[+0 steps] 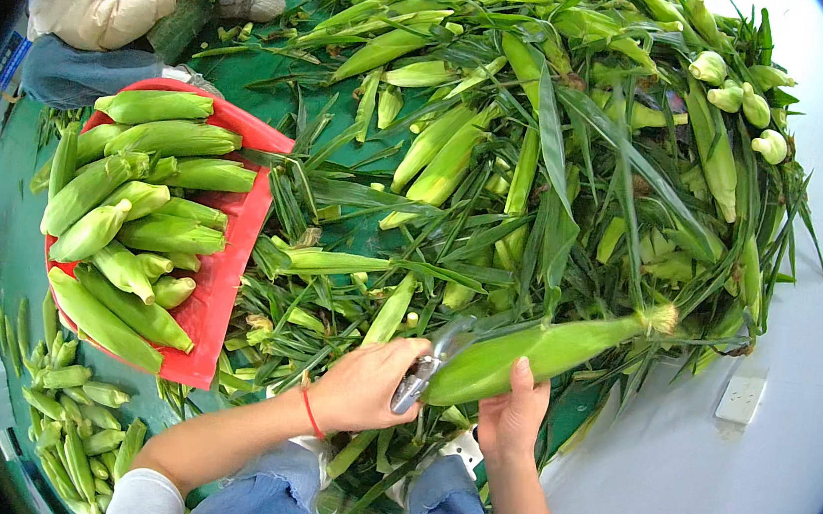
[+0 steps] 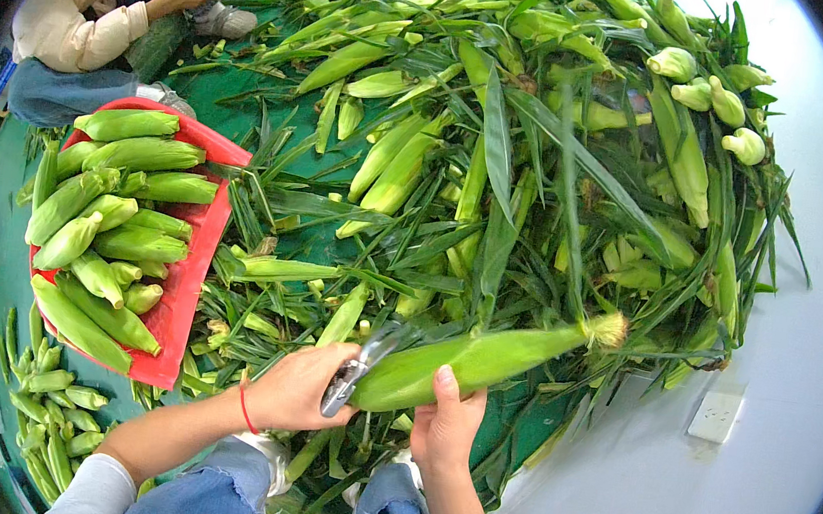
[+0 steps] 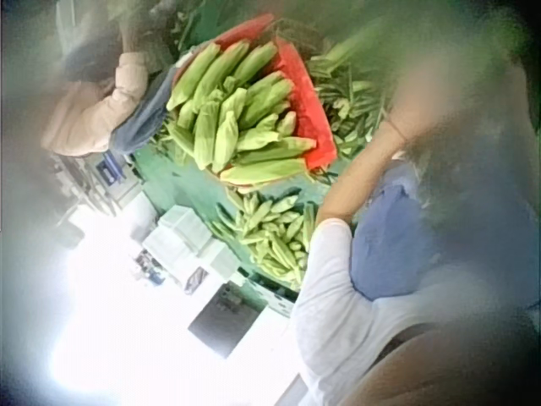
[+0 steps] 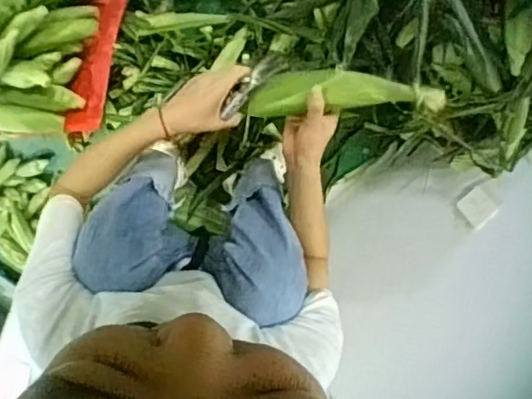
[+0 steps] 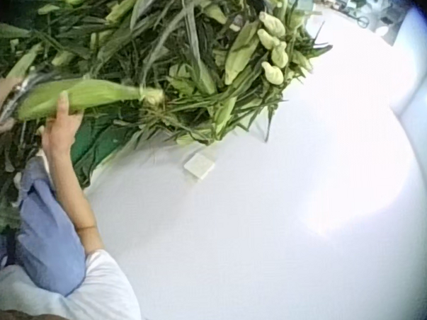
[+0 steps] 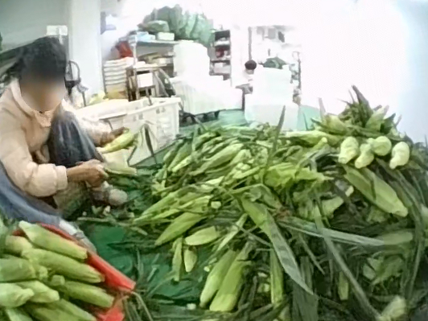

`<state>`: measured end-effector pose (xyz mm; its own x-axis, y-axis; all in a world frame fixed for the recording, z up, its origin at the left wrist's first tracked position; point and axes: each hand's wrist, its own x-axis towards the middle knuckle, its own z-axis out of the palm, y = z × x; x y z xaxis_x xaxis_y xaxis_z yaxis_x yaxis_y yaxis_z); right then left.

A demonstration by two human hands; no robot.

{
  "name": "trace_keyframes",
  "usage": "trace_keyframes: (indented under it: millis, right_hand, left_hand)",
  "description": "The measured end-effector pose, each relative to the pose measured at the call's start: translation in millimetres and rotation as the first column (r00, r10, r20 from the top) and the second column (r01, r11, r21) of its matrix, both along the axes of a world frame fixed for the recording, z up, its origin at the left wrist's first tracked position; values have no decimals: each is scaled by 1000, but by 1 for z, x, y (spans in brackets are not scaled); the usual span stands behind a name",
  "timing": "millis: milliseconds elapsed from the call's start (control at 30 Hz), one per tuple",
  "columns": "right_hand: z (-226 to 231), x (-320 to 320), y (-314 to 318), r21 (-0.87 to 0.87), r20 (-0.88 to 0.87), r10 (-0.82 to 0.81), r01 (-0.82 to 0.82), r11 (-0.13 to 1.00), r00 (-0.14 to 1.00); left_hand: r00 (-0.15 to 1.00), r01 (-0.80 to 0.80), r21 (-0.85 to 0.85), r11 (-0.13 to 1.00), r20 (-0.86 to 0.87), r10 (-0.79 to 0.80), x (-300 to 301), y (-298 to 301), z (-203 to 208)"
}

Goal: The person uses shears to trim the ends of corn cobs and peels back husks, placing the trimmed corn into a red scoop.

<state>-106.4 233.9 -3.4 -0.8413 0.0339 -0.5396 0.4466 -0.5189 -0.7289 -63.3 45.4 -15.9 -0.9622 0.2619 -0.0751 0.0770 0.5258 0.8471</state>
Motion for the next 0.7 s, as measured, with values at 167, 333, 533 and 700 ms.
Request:
trace_keyframes:
  millis: [167,333,533,700]
  right_hand:
    - [-6,-19,8,-223,51,64,-51,974,997]
    - [-10,-34,18,-428,-5,-23,18,904,1000]
    - [-12,-33,30,24,-89,222,-220,975,971]
    - [-6,-21,28,527,-95,669,-533,662,737]
  left_hand:
    - [775,-432,644,631,623,-106,7,-20,2]
    - [673,-643,266,718,644,364,21,-36,-19]
    - [702,-399,-23,917,635,322,35,-30,-6]
    - [857,-183,234,955,514,39,23,-5,1]
